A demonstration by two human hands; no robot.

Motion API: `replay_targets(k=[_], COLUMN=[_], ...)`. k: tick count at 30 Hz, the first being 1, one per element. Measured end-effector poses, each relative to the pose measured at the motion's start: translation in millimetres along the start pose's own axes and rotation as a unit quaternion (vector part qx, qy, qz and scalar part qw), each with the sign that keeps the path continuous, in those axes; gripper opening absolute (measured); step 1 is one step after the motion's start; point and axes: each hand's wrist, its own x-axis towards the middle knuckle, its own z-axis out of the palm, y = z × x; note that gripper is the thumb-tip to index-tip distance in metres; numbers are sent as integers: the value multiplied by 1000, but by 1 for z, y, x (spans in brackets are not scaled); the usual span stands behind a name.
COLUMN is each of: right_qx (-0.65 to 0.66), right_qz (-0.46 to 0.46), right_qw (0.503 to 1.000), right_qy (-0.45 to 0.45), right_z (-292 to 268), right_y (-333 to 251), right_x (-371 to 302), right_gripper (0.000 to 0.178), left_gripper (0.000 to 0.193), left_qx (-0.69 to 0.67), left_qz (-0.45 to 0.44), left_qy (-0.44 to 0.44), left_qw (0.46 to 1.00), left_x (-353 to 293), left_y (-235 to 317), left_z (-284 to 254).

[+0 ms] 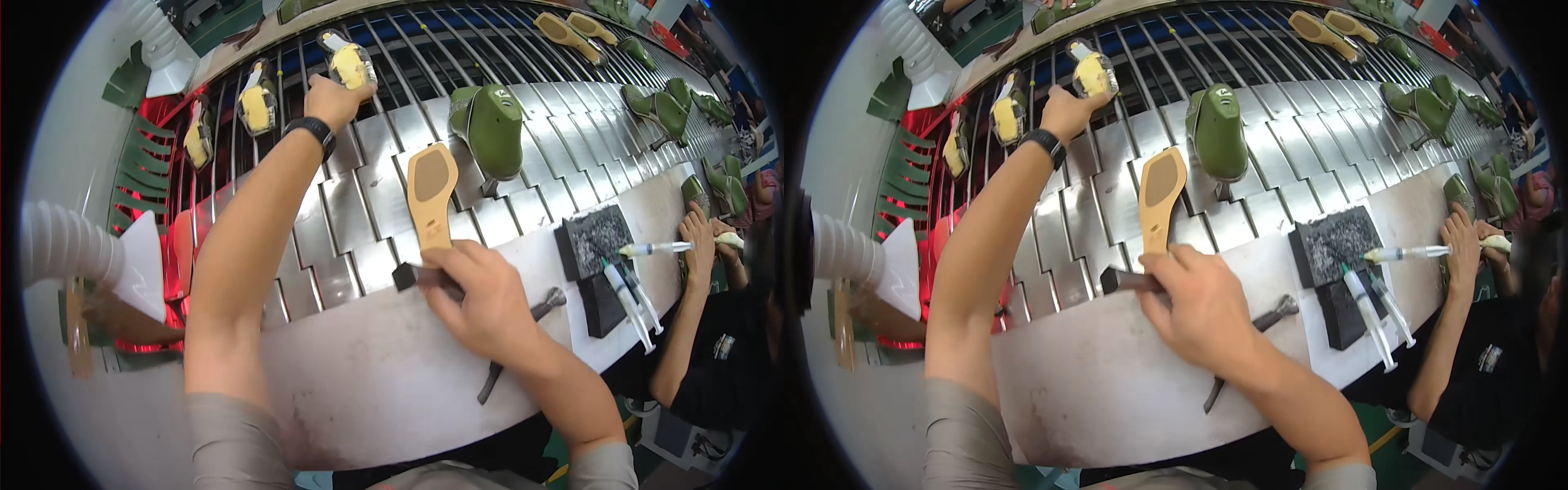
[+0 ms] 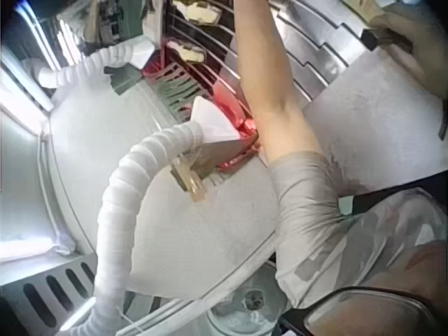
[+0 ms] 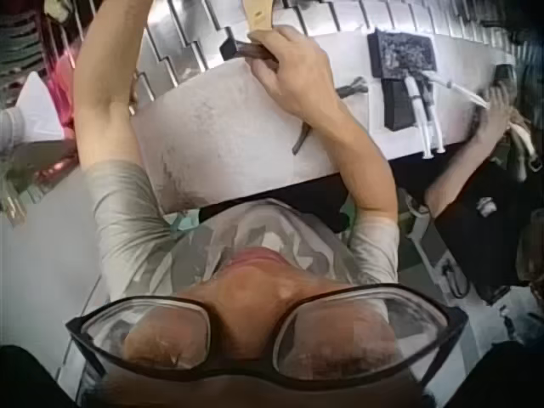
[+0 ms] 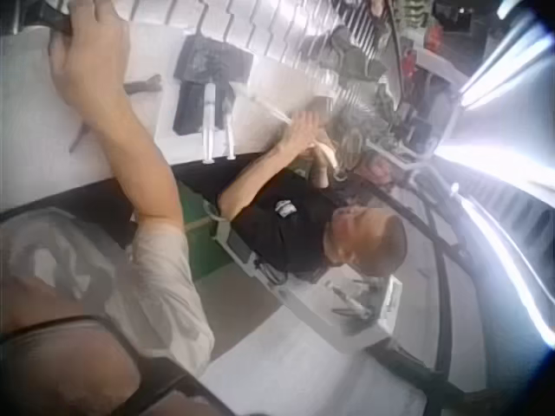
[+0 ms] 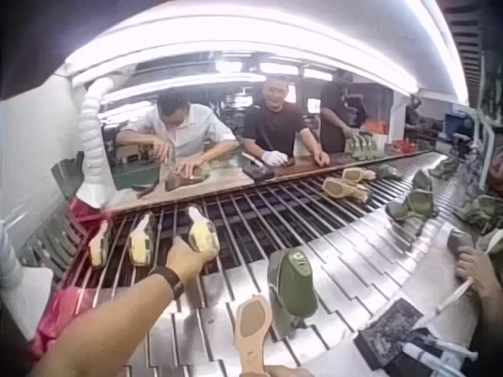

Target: The person attaches outsoles and heels to lasted shoe uppers by hand and hammers the sole edges with a hammer.

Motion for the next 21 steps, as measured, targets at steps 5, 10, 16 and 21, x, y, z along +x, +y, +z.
replay_targets(k=[5, 10, 16, 21], right_qx=[-13, 18, 198, 435], right_qz=[0, -15, 87, 221], right_qw=[1000, 1000, 976, 872], right_qy=[-15, 2, 3, 43], right_z=[-3, -10, -6, 9], right_y=[4, 1, 2, -27], right_x=[0, -3, -7, -41], right_gripper=[34, 41, 26, 29], left_gripper=[126, 91, 75, 87], left_qx=[6, 2, -180, 88], left_qz=[-163, -97, 19, 272], left_qy=[136, 139, 21, 129], left_qw=[977, 986, 983, 950], left_x=[57, 52, -110, -334], left_y=[38, 20, -31, -42], left_z=[78, 44, -84, -186])
